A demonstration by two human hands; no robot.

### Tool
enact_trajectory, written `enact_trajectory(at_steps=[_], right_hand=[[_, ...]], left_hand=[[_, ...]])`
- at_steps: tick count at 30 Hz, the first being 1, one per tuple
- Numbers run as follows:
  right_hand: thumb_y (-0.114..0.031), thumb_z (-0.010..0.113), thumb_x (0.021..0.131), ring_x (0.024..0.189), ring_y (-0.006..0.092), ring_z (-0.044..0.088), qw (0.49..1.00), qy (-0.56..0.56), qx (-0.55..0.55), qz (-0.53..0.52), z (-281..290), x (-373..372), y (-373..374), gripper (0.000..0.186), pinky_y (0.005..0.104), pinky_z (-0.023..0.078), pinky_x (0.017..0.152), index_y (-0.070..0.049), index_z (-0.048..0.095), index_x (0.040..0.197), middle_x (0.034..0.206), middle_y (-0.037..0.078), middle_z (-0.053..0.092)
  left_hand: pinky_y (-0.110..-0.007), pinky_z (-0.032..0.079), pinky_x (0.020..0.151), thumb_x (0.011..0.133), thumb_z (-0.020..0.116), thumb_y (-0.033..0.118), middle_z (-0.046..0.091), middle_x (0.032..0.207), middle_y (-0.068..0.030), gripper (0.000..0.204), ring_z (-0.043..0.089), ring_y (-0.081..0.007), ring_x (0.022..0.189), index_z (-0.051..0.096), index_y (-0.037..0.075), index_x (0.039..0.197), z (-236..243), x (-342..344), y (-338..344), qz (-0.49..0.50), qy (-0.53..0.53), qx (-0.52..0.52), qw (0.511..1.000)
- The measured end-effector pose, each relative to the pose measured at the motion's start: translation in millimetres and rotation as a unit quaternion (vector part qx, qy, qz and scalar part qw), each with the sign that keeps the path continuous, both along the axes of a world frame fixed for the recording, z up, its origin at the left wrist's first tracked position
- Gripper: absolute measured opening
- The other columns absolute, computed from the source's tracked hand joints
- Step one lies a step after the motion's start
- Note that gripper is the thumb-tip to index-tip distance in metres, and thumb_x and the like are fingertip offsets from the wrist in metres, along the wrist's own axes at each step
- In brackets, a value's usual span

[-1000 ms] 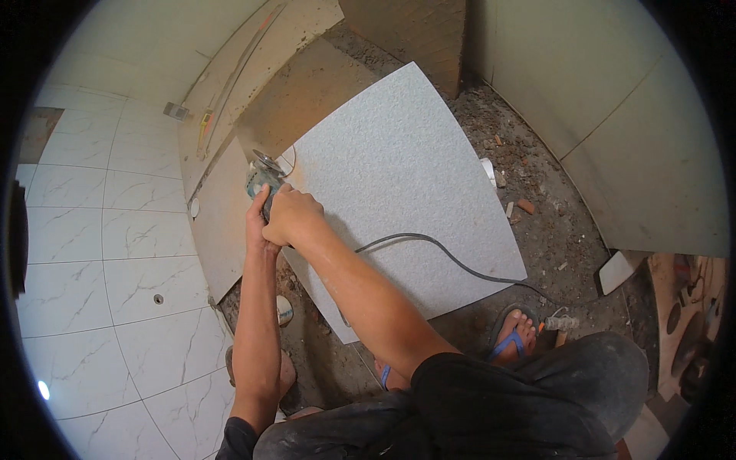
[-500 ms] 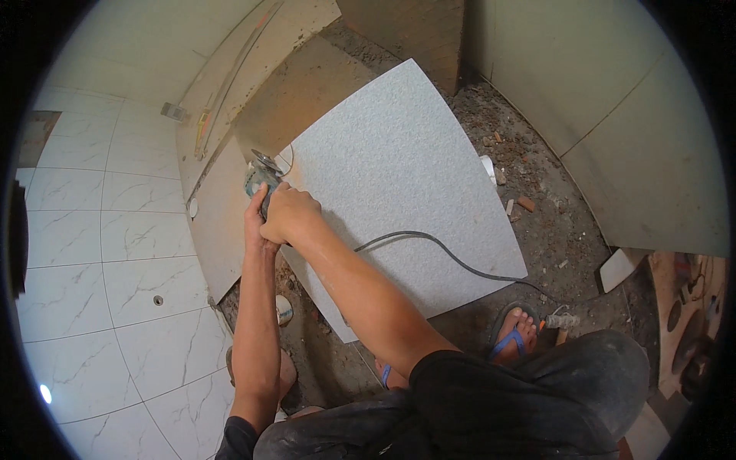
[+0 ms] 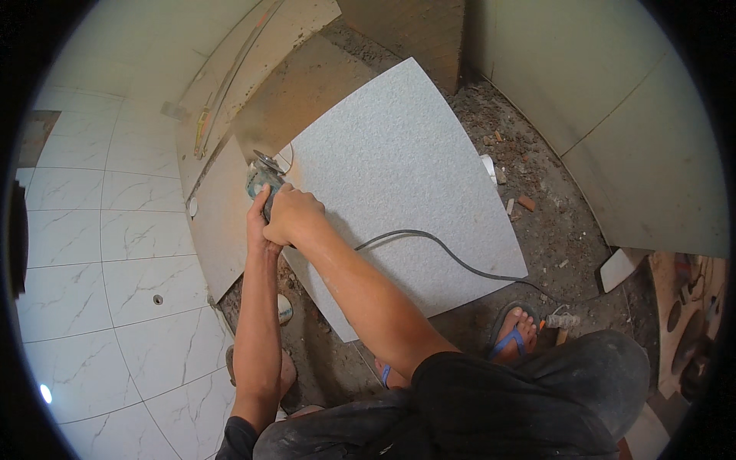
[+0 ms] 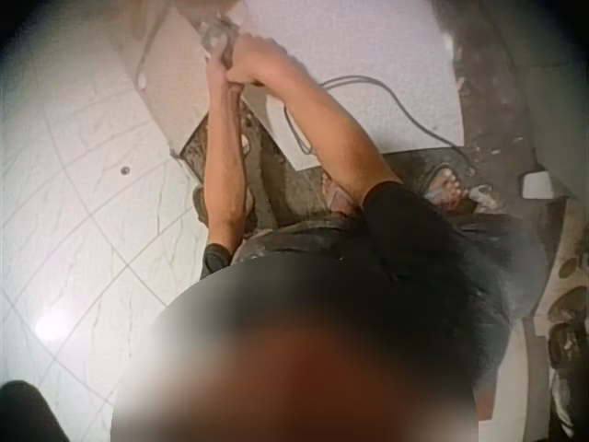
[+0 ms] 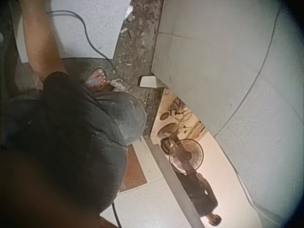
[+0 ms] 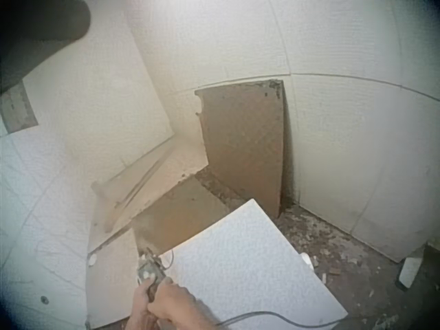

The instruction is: Use an angle grinder to cut a circular notch into a floor tile.

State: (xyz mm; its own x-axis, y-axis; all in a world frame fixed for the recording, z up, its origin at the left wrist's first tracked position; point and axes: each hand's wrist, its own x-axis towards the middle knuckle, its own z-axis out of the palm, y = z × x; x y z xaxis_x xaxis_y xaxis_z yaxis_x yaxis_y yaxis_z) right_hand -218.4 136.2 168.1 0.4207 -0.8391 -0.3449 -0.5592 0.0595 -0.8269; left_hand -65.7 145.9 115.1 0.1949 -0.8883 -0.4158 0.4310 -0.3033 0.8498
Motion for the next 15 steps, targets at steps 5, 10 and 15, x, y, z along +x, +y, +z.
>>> enact_trajectory(at_steps=[5,10,15], right_hand=[[-0.021,0.074,0.068,0.107,0.0433,0.070,1.000,0.001,0.011,0.008,0.8,-1.1,0.2,0.067,0.0446,0.058,0.093,0.012,0.052,0.123,0.111,0.031,0.070],[-0.021,0.074,0.068,0.108,0.0429,0.070,1.000,0.004,0.023,0.014,3.8,-4.5,0.0,0.067,0.0447,0.058,0.093,0.011,0.053,0.123,0.112,0.030,0.070],[-0.021,0.074,0.068,0.107,0.0426,0.071,1.000,0.004,0.017,0.012,2.6,-4.2,1.7,0.066,0.0447,0.058,0.092,0.012,0.052,0.122,0.112,0.030,0.070]], left_hand=[[-0.039,0.057,0.075,0.100,0.062,0.034,0.071,0.095,-0.0116,0.031,0.071,-0.0245,0.082,0.064,0.003,0.109,-3.7,4.9,0.7,-0.010,0.010,0.005,1.000],[-0.039,0.057,0.074,0.100,0.062,0.034,0.071,0.094,-0.0113,0.032,0.070,-0.0244,0.082,0.064,0.004,0.108,-3.5,0.0,1.1,0.004,0.000,0.006,1.000],[-0.034,0.057,0.073,0.097,0.070,0.026,0.072,0.093,-0.0061,0.022,0.070,-0.0179,0.080,0.067,0.006,0.106,-0.9,-2.7,3.4,0.004,0.030,0.003,1.000]])
